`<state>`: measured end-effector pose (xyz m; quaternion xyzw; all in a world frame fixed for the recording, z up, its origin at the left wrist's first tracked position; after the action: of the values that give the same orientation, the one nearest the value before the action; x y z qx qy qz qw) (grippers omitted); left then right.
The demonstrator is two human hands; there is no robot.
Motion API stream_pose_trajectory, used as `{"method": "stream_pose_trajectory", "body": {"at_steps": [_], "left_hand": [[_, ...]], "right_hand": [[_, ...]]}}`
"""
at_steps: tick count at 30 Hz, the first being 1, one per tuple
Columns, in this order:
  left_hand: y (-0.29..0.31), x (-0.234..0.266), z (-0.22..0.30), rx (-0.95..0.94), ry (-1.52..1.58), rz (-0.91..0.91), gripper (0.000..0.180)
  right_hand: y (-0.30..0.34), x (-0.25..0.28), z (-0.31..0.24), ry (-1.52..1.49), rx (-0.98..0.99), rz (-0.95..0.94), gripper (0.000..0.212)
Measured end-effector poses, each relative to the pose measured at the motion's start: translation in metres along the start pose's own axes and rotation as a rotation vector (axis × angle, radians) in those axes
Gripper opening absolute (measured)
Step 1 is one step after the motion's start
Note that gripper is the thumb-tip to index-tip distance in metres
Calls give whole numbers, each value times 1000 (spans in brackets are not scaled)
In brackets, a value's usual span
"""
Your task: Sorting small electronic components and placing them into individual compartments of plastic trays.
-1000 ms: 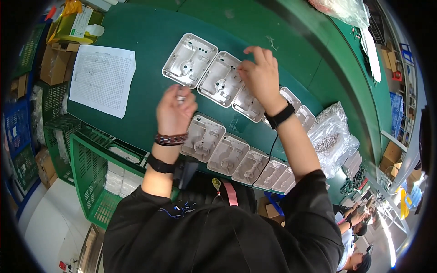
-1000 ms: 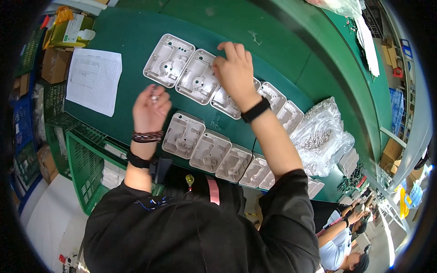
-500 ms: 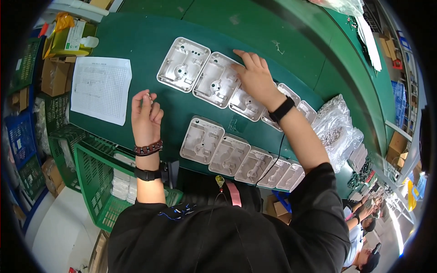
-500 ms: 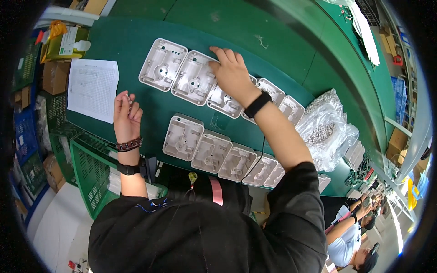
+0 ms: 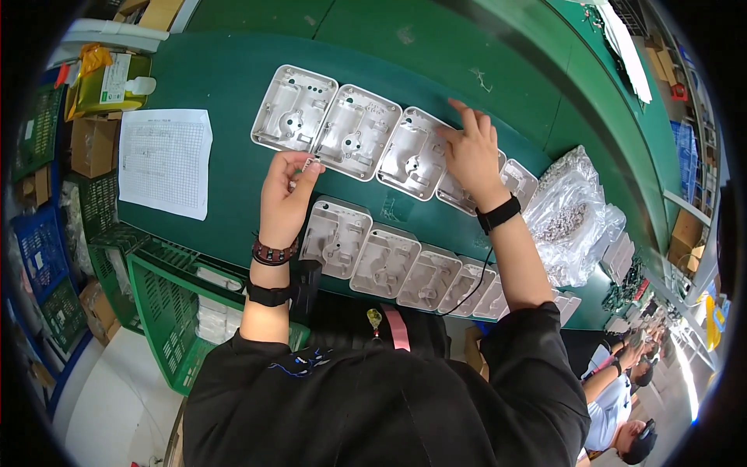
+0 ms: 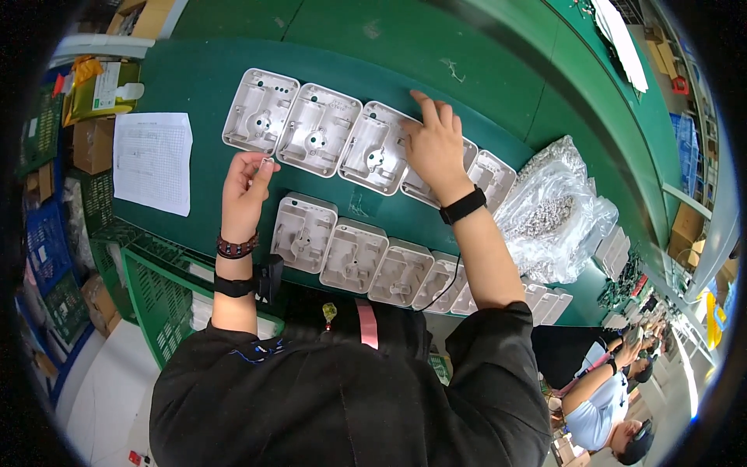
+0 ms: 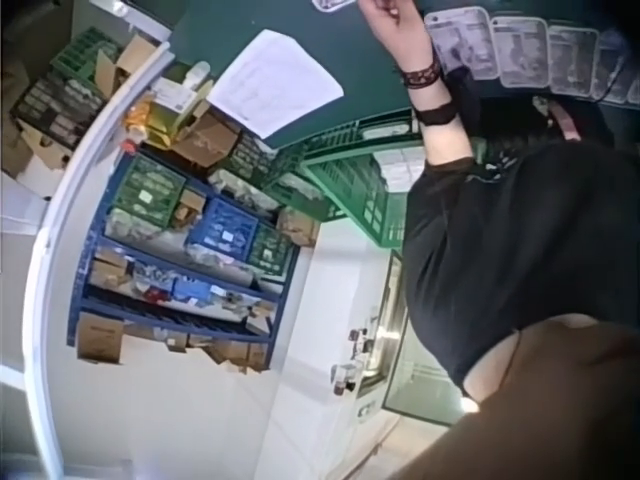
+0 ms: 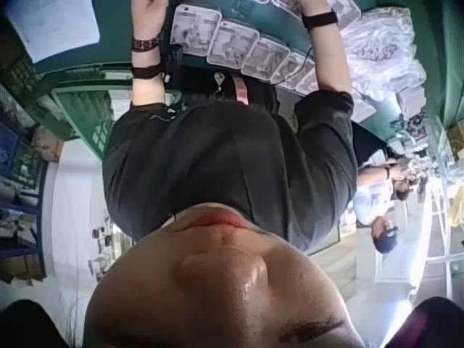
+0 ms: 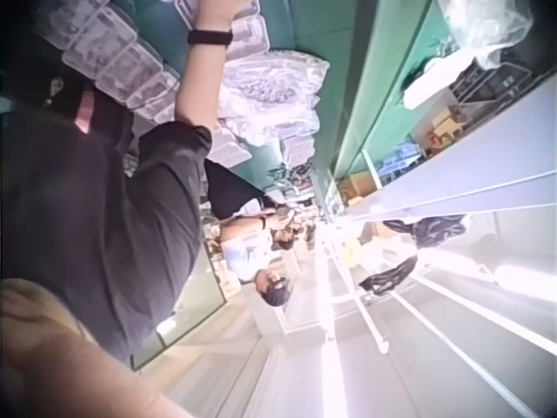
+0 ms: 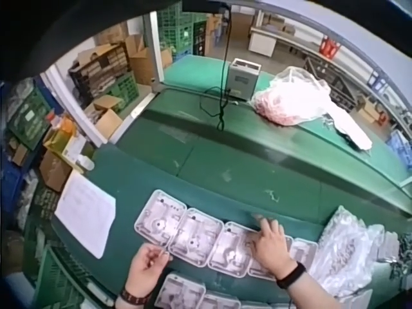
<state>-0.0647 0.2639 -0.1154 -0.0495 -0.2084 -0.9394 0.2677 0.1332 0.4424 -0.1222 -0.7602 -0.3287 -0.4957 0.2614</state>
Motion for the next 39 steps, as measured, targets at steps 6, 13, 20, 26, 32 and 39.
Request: {"method": "stream_pose_trajectory", "body": {"at_steps": [6, 13, 20, 26, 32, 39], "left_hand": [[1, 0, 4, -14, -76, -11, 16], [8, 11, 1, -56, -116, 38, 15], [10, 20, -5, -34, -132, 49, 15], [12, 21, -1, -11, -147, 34, 15], [9, 26, -6, -55, -145, 83, 16], [10, 20, 2, -72, -62, 49, 14]], "right_hand": [[0, -10, 8, -50, -27, -21, 21], [6, -10, 7, 0, -7, -13, 21], [-20, -2, -31, 60, 32, -27, 19], [-49, -38, -67, 95, 149, 28, 20], [-54, -43, -56, 14, 111, -15, 21], [-51, -36, -59, -31, 142, -50, 20]]}}
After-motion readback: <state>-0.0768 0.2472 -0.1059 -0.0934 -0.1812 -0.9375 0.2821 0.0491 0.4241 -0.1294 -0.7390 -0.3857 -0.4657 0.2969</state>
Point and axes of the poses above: each hand's wrist, its own y-axis away from the middle knuckle, its own x-axis out of the back of the hand, z = x × y, the point moved 4 cm from there along -y, towards the middle knuckle, and after that the axes turned 12 degrees about -y, right-handed, at the moved point
